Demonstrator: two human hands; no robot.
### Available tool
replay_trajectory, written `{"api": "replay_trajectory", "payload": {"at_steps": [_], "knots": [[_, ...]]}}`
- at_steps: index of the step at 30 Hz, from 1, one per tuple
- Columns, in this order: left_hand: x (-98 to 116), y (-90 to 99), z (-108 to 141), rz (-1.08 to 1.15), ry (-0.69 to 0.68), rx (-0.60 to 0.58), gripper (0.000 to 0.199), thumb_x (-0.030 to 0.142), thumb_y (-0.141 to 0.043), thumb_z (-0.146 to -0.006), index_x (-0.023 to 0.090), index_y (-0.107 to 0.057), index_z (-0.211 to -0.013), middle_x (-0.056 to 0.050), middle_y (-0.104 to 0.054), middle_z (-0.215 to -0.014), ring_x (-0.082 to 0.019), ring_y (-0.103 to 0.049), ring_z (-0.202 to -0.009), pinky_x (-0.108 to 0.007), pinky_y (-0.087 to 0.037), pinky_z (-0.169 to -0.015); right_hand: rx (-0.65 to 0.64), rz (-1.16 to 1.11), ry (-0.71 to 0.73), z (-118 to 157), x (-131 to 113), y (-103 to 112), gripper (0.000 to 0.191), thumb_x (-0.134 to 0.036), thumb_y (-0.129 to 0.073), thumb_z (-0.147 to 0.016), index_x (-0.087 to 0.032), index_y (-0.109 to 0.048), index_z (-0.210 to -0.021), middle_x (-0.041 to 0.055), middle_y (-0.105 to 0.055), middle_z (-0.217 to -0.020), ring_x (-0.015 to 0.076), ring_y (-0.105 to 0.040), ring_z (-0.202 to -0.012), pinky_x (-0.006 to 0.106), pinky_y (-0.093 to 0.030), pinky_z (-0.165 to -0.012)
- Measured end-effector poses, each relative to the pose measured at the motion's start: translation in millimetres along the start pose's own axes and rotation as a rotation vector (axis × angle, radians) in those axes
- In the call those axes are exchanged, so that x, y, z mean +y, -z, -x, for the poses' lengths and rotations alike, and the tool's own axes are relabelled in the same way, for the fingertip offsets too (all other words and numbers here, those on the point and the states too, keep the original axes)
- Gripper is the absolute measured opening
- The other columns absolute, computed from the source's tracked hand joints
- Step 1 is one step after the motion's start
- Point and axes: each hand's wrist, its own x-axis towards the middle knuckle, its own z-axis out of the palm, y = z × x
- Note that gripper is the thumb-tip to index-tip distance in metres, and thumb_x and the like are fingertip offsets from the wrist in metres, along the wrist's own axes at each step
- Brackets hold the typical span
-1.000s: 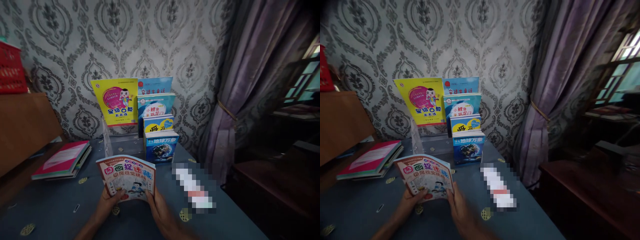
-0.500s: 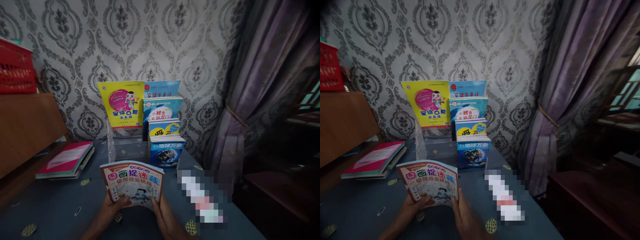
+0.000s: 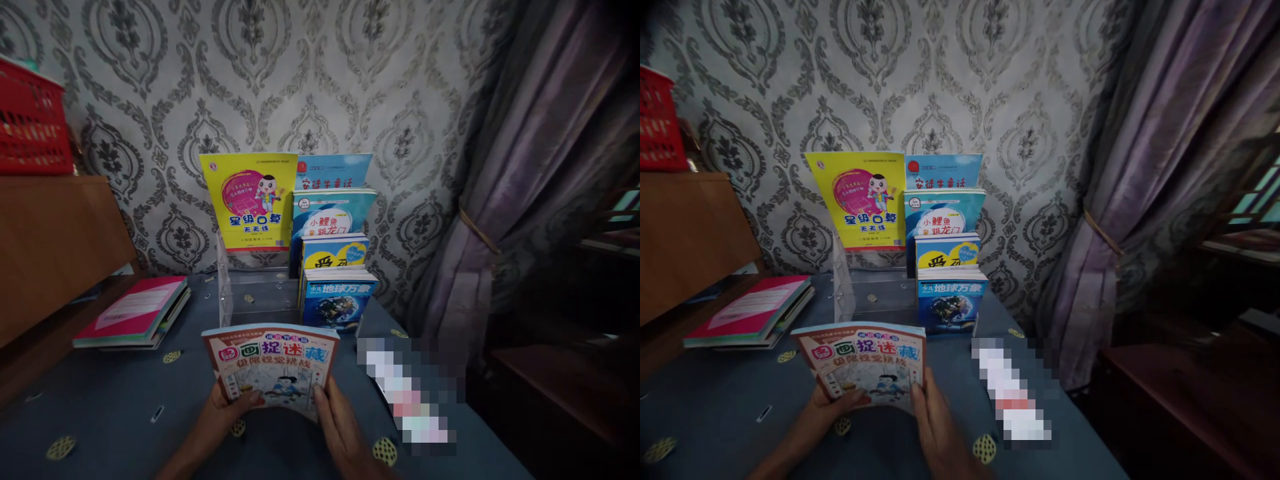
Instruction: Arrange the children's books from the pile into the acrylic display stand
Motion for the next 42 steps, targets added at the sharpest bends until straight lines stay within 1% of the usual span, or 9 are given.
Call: {"api": "replay_trajectory", "payload": {"at_steps": [3,8,13,18,25,33,36,39,42], "knots": [[-3.1,0.6,-1.2,-0.005,0.000,-0.023,0.055,0.044,-0.092,-0.055,0.020,-0.074,-0.100,-0.009,-0.079,-0.106,-0.032,-0.073,-0.103,-0.043,-0.059,-0.094,0.014,-0.008,0.001,-27.8,-26.8,9.8,0.039,-0.043,-0.037,-0.103,-0.029,-0.063,-0.128,0.0067,-0.075,-0.114,0.0254,-0.071,-0.105,0.036,-0.063,-0.082],[-7.6,2.8,-2.5,-0.012,0.000,-0.029,0.059,0.046,-0.092,-0.055,0.018,-0.072,-0.103,-0.008,-0.079,-0.106,-0.031,-0.073,-0.102,-0.043,-0.061,-0.092,0.181,0.011,0.258,-65.2,-72.9,22.0,0.028,-0.033,-0.042,-0.104,-0.024,-0.067,-0.112,0.0034,-0.077,-0.101,0.0157,-0.074,-0.084,0.021,-0.059,-0.070],[-4.7,1.4,-2.6,-0.031,-0.008,-0.051,0.058,0.046,-0.090,-0.059,0.017,-0.071,-0.105,-0.009,-0.078,-0.108,-0.031,-0.073,-0.103,-0.044,-0.061,-0.092,0.232,0.146,0.473,-74.9,-83.5,23.2,0.021,-0.022,-0.049,-0.101,-0.024,-0.068,-0.110,0.0034,-0.078,-0.096,0.0162,-0.075,-0.080,0.023,-0.059,-0.068],[-3.2,-0.2,-2.2,-0.003,-0.014,-0.045,0.061,0.046,-0.091,-0.058,0.017,-0.070,-0.107,-0.010,-0.078,-0.109,-0.031,-0.073,-0.103,-0.043,-0.061,-0.092,0.188,0.234,0.598,-74.0,-79.9,26.1,0.024,-0.019,-0.047,-0.101,-0.024,-0.066,-0.115,0.0044,-0.078,-0.099,0.0173,-0.074,-0.089,0.026,-0.058,-0.077],[-6.1,2.4,0.0,-0.021,-0.038,-0.104,0.060,0.047,-0.089,-0.061,0.018,-0.070,-0.111,-0.010,-0.077,-0.113,-0.031,-0.071,-0.108,-0.046,-0.057,-0.099,0.175,0.218,0.379,-57.6,-48.8,14.1,0.030,-0.030,-0.043,-0.104,-0.023,-0.068,-0.091,0.0009,-0.071,-0.072,0.0147,-0.068,-0.060,0.021,-0.053,-0.053],[-6.3,4.4,0.5,-0.052,-0.047,-0.126,0.060,0.050,-0.086,-0.063,0.017,-0.069,-0.110,-0.011,-0.076,-0.116,-0.031,-0.070,-0.111,-0.046,-0.055,-0.102,0.068,0.297,0.257,-26.4,-1.9,-3.0,0.034,-0.036,-0.035,-0.105,-0.026,-0.066,-0.116,0.0071,-0.076,-0.086,0.0231,-0.072,-0.076,0.032,-0.061,-0.067],[-3.7,6.2,3.4,-0.065,-0.054,-0.075,0.064,0.054,-0.085,-0.063,0.016,-0.067,-0.111,-0.012,-0.075,-0.116,-0.031,-0.069,-0.112,-0.044,-0.056,-0.101,0.046,0.309,0.236,-23.7,2.8,-2.6,0.033,-0.035,-0.036,-0.104,-0.025,-0.065,-0.115,0.0088,-0.076,-0.091,0.0241,-0.073,-0.083,0.032,-0.061,-0.068],[-1.3,4.7,6.4,-0.082,-0.068,-0.003,0.068,0.057,-0.083,-0.064,0.016,-0.063,-0.114,-0.013,-0.073,-0.120,-0.032,-0.067,-0.116,-0.043,-0.056,-0.100,0.031,0.288,0.249,-25.0,4.3,-2.7,0.031,-0.033,-0.035,-0.105,-0.024,-0.064,-0.105,0.0072,-0.074,-0.085,0.0217,-0.073,-0.076,0.029,-0.059,-0.063],[-0.4,-0.6,9.8,-0.164,-0.214,0.144,0.073,0.059,-0.078,-0.068,0.018,-0.055,-0.122,-0.014,-0.070,-0.124,-0.032,-0.065,-0.119,-0.042,-0.054,-0.101,0.033,0.271,0.256,-26.3,5.3,-4.0,0.028,-0.031,-0.036,-0.105,-0.025,-0.060,-0.092,0.0031,-0.070,-0.075,0.0188,-0.069,-0.065,0.027,-0.057,-0.060]]}}
